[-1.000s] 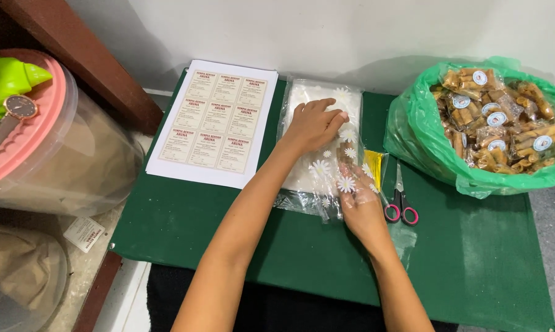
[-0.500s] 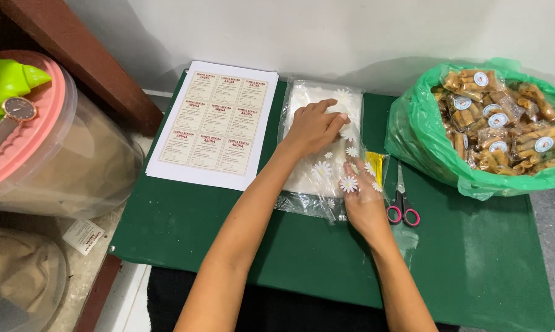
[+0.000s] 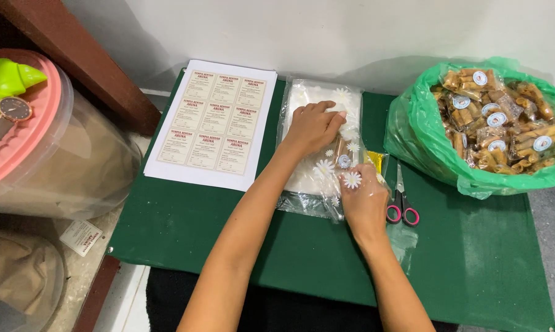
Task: The person is individually picking up small wrapped snacks from a large green bag and placing them into smaller, decorative clear plastic bags on a green work surface.
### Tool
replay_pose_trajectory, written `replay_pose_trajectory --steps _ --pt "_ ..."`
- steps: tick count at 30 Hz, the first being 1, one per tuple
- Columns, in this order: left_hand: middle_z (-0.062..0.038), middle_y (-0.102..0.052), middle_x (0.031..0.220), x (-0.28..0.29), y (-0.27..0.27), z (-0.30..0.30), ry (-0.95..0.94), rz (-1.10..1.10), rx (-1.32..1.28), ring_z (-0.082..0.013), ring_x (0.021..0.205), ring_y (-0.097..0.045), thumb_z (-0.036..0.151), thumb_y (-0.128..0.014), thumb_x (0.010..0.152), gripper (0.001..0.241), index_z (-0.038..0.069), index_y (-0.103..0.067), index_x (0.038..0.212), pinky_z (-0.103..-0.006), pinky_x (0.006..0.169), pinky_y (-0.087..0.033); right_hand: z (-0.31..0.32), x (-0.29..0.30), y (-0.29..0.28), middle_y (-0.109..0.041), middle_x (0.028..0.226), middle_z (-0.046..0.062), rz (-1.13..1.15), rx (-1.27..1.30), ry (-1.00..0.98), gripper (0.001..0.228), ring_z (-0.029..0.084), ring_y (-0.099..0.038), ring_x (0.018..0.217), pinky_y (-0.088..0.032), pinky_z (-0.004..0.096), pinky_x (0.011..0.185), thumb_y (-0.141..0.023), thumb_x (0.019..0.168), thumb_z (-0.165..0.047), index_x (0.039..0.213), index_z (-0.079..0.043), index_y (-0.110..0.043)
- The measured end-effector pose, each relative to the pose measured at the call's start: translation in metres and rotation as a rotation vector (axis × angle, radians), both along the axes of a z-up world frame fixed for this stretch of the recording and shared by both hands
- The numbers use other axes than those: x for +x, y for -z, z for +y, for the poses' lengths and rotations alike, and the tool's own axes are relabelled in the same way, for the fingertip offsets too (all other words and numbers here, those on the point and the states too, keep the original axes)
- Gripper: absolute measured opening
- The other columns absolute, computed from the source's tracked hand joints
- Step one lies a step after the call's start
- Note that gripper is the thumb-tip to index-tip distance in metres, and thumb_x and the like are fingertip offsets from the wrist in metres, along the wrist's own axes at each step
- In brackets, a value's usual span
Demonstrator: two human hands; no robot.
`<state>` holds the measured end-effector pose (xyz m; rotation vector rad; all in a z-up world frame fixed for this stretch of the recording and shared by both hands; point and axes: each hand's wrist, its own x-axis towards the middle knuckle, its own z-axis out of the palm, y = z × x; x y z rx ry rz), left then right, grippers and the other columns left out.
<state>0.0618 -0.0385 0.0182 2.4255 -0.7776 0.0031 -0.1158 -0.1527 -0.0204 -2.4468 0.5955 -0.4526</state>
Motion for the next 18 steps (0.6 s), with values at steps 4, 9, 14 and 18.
replay_pose_trajectory --steps 4,9,14,18 --pt "-0.006 -0.059 0.147 -0.001 -0.002 0.001 -0.008 -0.017 -0.014 -0.0338 0.136 -0.056 0.055 -0.022 0.106 0.064 0.027 -0.077 0.122 -0.0570 0.117 -0.032 0.023 -0.009 -0.052 -0.064 0.133 0.028 -0.022 0.041 -0.192 0.055 0.050 -0.058 0.126 -0.048 0.057 0.105 -0.075 0.092 -0.024 0.141 -0.007 -0.057" --pt "-0.008 -0.059 0.147 -0.005 -0.004 0.002 0.012 0.004 -0.042 -0.0344 0.137 -0.054 0.053 -0.021 0.107 0.065 0.022 -0.075 0.125 -0.0574 0.118 -0.030 0.023 -0.001 -0.059 -0.069 0.090 0.010 -0.243 -0.749 -0.326 0.021 0.030 -0.073 0.087 -0.060 0.034 0.071 -0.066 0.099 -0.026 0.113 -0.010 -0.069" --pt "-0.009 -0.060 0.146 -0.003 0.000 0.002 0.003 0.000 -0.069 -0.0342 0.136 -0.056 0.052 -0.022 0.107 0.064 0.020 -0.075 0.125 -0.0578 0.118 -0.030 0.006 0.017 -0.009 -0.071 0.096 0.012 -0.261 -0.936 -0.216 0.033 0.024 -0.074 0.081 -0.060 0.032 0.066 -0.058 0.101 -0.019 0.126 0.002 -0.064" --pt "-0.011 -0.063 0.142 -0.003 0.002 0.000 0.002 0.000 -0.103 -0.0343 0.132 -0.059 0.051 -0.024 0.107 0.063 0.017 -0.076 0.122 -0.0576 0.116 -0.031 0.010 0.017 -0.005 -0.069 0.081 0.006 -0.273 -0.843 -0.114 0.028 0.026 -0.072 0.066 -0.058 0.037 0.055 -0.060 0.102 -0.018 0.123 0.000 -0.067"
